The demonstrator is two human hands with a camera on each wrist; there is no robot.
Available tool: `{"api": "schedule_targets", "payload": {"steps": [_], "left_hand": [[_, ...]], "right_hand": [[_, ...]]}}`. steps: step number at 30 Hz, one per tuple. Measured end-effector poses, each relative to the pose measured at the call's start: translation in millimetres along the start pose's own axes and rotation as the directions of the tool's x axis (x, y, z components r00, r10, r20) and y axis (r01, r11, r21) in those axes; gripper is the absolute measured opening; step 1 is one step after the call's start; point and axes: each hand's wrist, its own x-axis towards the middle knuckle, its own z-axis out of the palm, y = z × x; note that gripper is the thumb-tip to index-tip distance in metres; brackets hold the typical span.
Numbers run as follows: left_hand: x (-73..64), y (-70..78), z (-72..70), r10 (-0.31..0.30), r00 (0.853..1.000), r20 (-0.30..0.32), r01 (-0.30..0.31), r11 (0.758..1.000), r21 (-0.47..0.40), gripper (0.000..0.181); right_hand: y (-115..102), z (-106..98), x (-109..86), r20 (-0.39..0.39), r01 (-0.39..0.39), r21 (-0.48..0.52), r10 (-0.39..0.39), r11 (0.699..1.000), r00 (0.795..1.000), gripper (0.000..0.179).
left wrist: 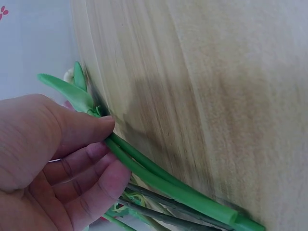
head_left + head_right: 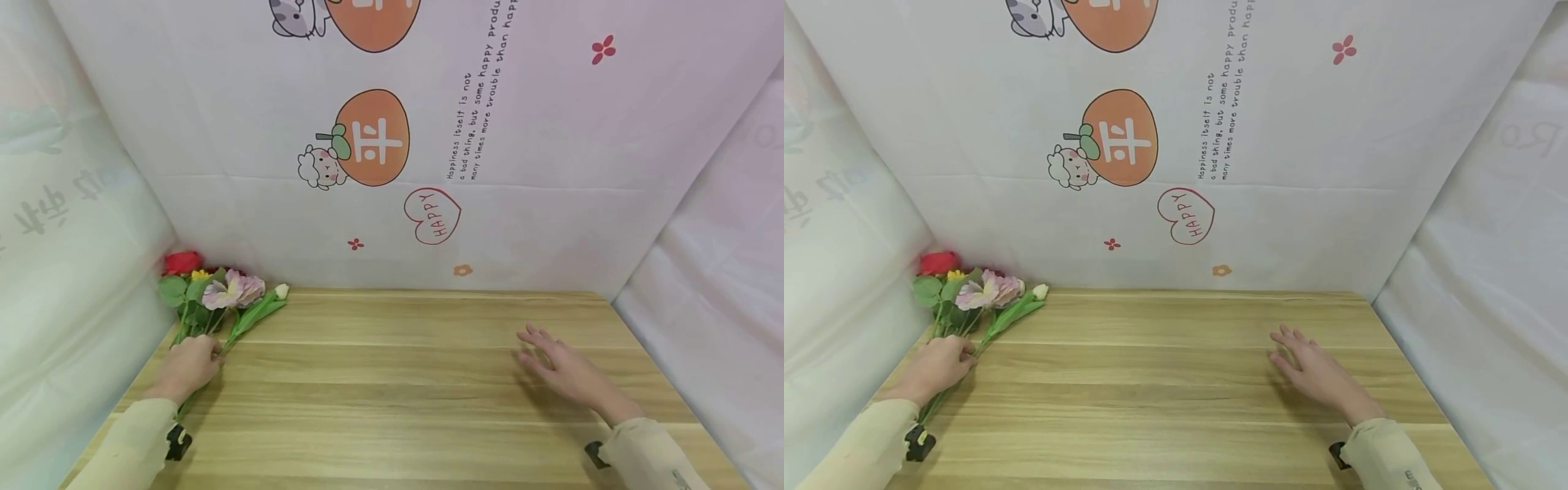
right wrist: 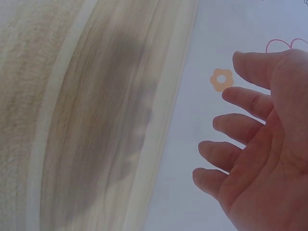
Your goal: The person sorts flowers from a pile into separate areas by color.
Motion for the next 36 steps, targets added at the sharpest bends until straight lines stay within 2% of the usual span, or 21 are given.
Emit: {"api": "schedule_targets", "payload": {"steps": [10, 16, 22, 28, 30, 32, 34, 36], "left_hand": [[-0.7, 2.8, -2.4, -0.007, 1.0, 0.009, 0.007, 0.999, -0.031, 0.004], [-0.5, 7.7, -6.2, 0.016, 0.999, -0.035, -0.018, 0.998, -0.061, 0.014], [3.0, 21.2, -12.1, 0.037, 0.996, -0.087, -0.047, 0.992, -0.115, 0.016], [9.7, 38.1, -11.3, 0.053, 0.989, -0.138, -0.08, 0.977, -0.199, 0.017], [11.5, 44.1, -11.8, 0.039, 0.992, -0.123, -0.071, 0.961, -0.268, 0.02], [12.8, 50.7, -12.9, 0.015, 0.996, -0.088, -0.046, 0.931, -0.361, 0.022], [13.6, 57.5, -13.7, -0.017, 0.999, -0.031, 0.0, 0.884, -0.467, 0.027], [14.4, 63.9, -13.8, -0.036, 0.999, 0.026, 0.045, 0.824, -0.565, 0.032]], "right_hand": [[0.9, 1.9, -1.1, 0.006, 0.0, -0.011, 0.0, 1.0, 1.0, 0.051], [0.3, 2.5, -0.6, 0.014, -0.003, 0.006, 0.003, 1.0, 1.0, 0.052], [-4.2, 1.4, 1.7, 0.018, -0.014, 0.024, 0.013, 1.0, 1.0, 0.055], [-11.3, 0.7, 3.1, 0.023, -0.013, 0.059, 0.011, 0.998, 1.0, 0.056], [-13.6, 0.7, 3.7, 0.026, -0.005, 0.08, 0.003, 0.997, 1.0, 0.055], [-14.8, 2.4, 4.6, 0.035, -0.004, 0.113, 0.0, 0.994, 0.999, 0.054], [-16.6, 4.1, 5.7, 0.04, 0.0, 0.151, -0.006, 0.988, 0.999, 0.052], [-19.2, 6.4, 6.9, 0.045, 0.003, 0.192, -0.012, 0.981, 0.999, 0.051]]}}
